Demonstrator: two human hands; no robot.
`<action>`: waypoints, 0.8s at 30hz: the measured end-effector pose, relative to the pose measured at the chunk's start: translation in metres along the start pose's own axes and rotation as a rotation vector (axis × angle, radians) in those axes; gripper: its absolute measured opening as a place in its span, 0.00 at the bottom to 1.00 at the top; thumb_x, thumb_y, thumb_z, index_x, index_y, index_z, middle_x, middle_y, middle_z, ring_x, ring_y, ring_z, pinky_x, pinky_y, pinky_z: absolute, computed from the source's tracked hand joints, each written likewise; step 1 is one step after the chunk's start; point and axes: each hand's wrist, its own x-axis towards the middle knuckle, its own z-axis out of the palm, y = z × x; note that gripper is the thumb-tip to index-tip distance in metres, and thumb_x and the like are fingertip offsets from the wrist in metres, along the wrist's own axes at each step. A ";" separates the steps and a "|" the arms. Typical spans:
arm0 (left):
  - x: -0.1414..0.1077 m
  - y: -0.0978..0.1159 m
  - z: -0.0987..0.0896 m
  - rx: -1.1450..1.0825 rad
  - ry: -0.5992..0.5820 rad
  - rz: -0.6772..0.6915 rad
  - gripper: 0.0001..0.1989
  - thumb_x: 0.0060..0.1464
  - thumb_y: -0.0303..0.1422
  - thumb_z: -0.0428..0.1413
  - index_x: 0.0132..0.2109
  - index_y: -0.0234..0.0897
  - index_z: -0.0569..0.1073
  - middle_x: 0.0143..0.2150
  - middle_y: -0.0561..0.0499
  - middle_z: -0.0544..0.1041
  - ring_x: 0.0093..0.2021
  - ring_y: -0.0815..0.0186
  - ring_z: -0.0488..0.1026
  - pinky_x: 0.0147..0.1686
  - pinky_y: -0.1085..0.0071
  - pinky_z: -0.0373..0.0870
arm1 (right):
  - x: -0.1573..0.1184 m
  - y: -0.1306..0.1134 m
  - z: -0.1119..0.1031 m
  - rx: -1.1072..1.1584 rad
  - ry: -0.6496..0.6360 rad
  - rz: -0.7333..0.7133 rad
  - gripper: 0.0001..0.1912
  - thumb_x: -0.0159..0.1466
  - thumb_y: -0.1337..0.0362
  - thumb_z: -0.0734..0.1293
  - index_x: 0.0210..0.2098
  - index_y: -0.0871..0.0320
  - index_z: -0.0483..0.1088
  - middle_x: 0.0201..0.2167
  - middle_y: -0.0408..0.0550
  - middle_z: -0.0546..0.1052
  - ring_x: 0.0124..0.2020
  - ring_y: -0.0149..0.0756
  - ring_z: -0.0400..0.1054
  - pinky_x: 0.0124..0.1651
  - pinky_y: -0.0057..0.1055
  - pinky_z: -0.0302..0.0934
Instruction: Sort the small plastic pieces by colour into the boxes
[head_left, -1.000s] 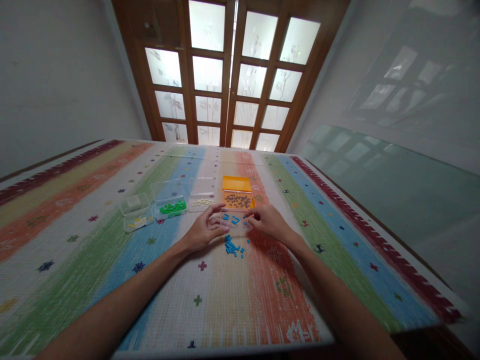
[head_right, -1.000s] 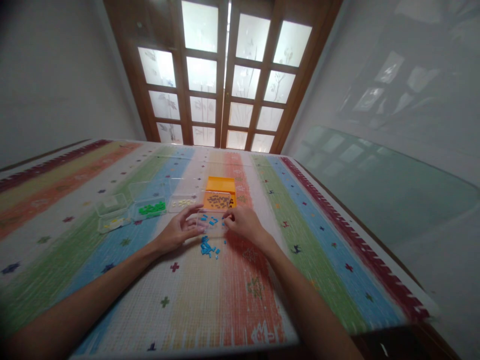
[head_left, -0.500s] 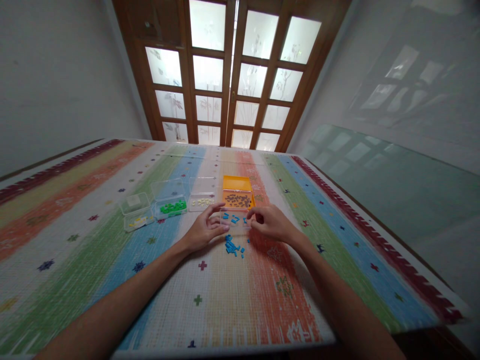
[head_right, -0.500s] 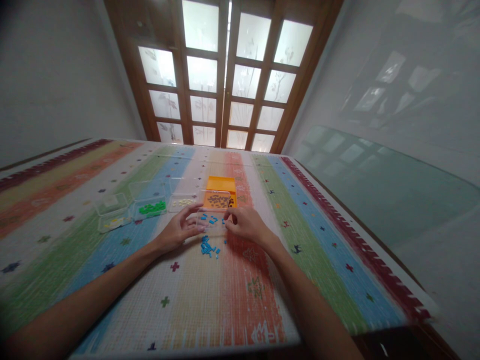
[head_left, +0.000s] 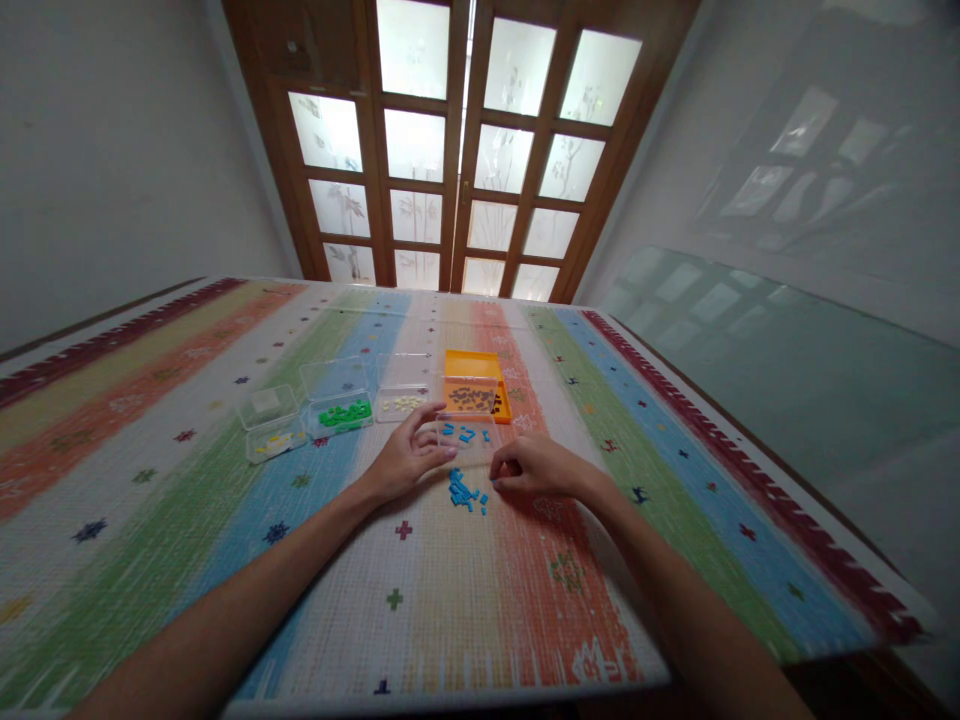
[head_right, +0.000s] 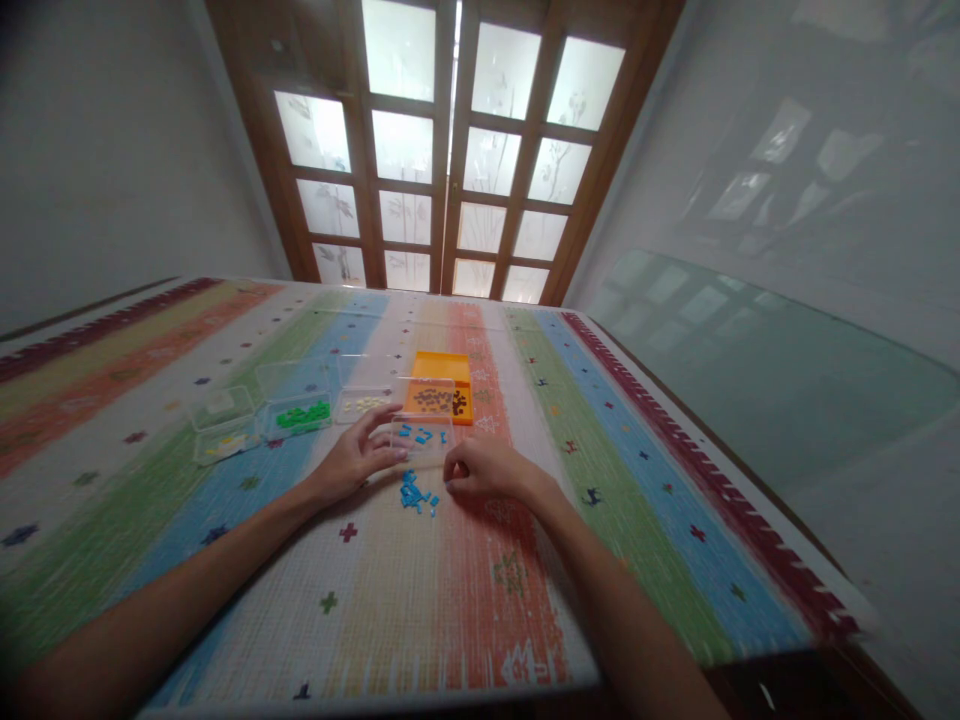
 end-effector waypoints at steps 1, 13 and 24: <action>0.000 0.000 0.000 -0.002 -0.001 0.000 0.33 0.48 0.31 0.67 0.60 0.42 0.66 0.61 0.41 0.67 0.46 0.62 0.77 0.45 0.62 0.76 | 0.000 -0.001 0.000 0.007 0.001 -0.006 0.08 0.57 0.72 0.69 0.34 0.59 0.81 0.22 0.42 0.75 0.22 0.27 0.63 0.28 0.25 0.53; -0.002 0.002 0.000 0.001 -0.048 -0.008 0.33 0.49 0.31 0.66 0.61 0.41 0.65 0.62 0.39 0.66 0.46 0.62 0.76 0.47 0.60 0.75 | 0.003 0.001 -0.010 0.012 0.318 -0.002 0.10 0.66 0.65 0.63 0.36 0.62 0.75 0.24 0.43 0.73 0.24 0.28 0.62 0.30 0.25 0.51; -0.002 -0.001 -0.001 0.008 -0.109 -0.001 0.33 0.49 0.31 0.66 0.61 0.39 0.64 0.62 0.38 0.66 0.46 0.63 0.77 0.45 0.63 0.76 | 0.021 -0.004 -0.005 -0.113 0.179 0.080 0.08 0.62 0.68 0.67 0.33 0.62 0.80 0.24 0.46 0.77 0.23 0.27 0.62 0.29 0.25 0.49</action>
